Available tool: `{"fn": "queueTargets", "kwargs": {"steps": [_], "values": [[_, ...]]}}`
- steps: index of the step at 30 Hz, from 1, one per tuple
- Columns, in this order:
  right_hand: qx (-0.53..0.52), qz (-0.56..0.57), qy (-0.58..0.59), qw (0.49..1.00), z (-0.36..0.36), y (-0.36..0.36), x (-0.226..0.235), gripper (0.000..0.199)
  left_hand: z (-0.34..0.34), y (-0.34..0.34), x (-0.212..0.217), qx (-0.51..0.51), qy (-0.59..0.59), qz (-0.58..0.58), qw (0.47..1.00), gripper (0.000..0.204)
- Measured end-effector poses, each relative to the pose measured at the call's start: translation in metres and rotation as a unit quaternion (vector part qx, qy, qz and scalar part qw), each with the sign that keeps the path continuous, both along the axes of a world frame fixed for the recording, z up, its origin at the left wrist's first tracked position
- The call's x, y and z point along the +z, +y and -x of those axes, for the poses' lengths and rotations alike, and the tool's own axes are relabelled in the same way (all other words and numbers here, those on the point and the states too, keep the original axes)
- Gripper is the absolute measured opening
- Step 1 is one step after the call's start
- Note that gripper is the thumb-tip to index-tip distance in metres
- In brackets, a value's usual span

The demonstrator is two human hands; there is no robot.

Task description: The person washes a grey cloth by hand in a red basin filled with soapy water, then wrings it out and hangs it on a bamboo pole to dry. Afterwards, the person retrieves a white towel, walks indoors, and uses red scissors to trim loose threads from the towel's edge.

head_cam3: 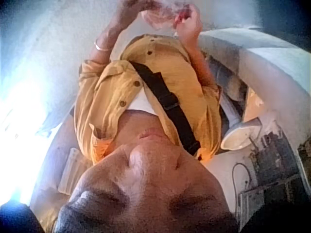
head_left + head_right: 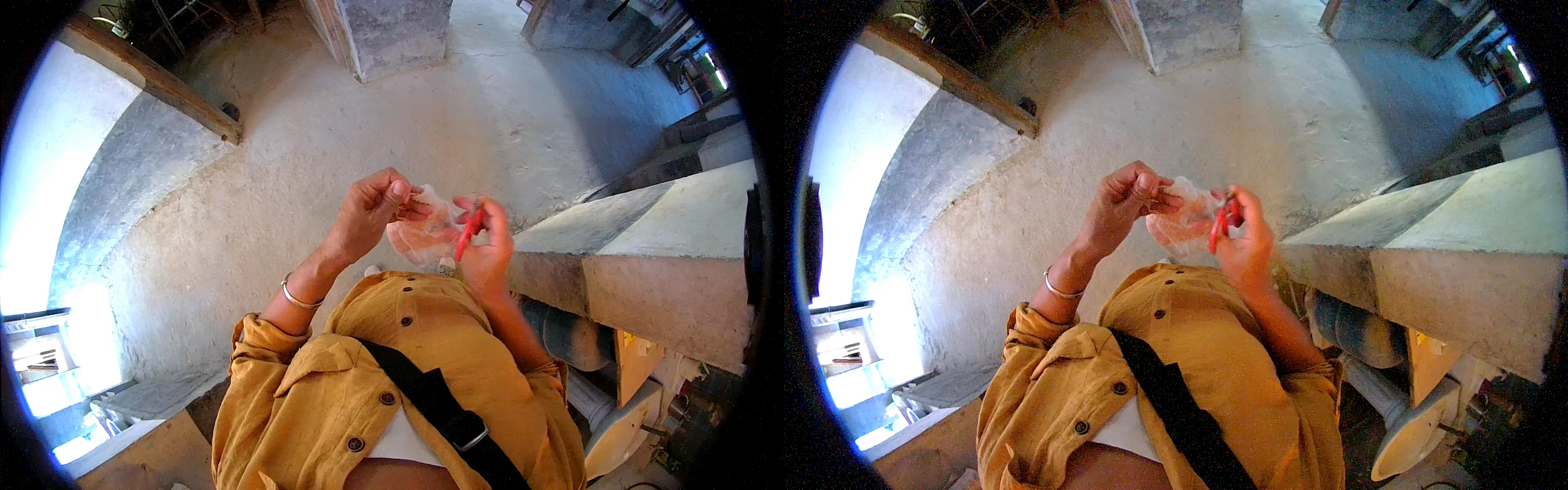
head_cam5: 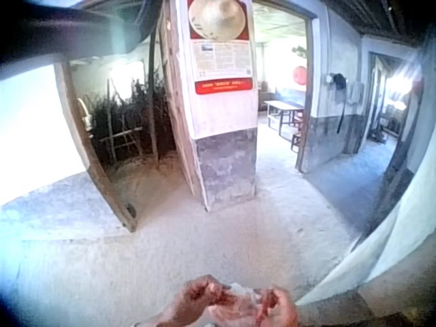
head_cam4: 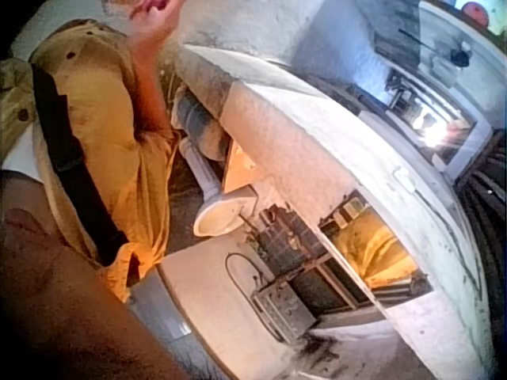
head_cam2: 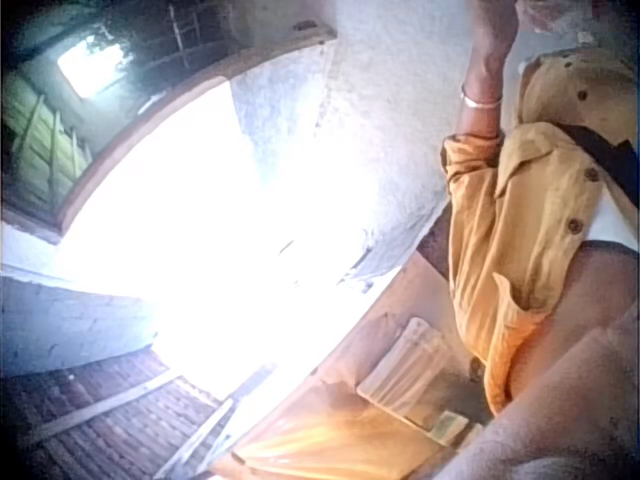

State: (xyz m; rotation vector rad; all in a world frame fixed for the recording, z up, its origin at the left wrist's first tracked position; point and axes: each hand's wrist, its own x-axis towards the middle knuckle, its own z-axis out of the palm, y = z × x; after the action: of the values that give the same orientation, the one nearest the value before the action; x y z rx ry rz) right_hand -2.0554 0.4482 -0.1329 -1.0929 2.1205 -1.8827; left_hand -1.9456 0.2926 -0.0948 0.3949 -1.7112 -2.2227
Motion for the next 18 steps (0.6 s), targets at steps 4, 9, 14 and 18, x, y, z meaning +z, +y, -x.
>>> {"fn": "queueTargets", "kwargs": {"steps": [4,9,14,18], "values": [[0.027,-0.006,-0.034,0.999,-0.003,-0.004,-0.020,0.037,0.002,0.003,0.006,0.006,-0.024,-0.047,0.999,0.027],[0.144,0.032,-0.224,0.963,0.013,0.012,-0.006,0.037,-0.007,-0.026,0.015,0.042,-0.066,-0.003,0.997,0.020],[0.227,0.094,-0.280,0.928,0.021,0.015,0.006,0.033,-0.019,-0.038,0.004,0.038,-0.055,0.053,0.996,0.015],[0.248,0.092,-0.307,0.914,0.021,0.015,0.006,0.033,-0.013,-0.019,0.012,-0.032,-0.048,0.255,0.965,0.016]]}}
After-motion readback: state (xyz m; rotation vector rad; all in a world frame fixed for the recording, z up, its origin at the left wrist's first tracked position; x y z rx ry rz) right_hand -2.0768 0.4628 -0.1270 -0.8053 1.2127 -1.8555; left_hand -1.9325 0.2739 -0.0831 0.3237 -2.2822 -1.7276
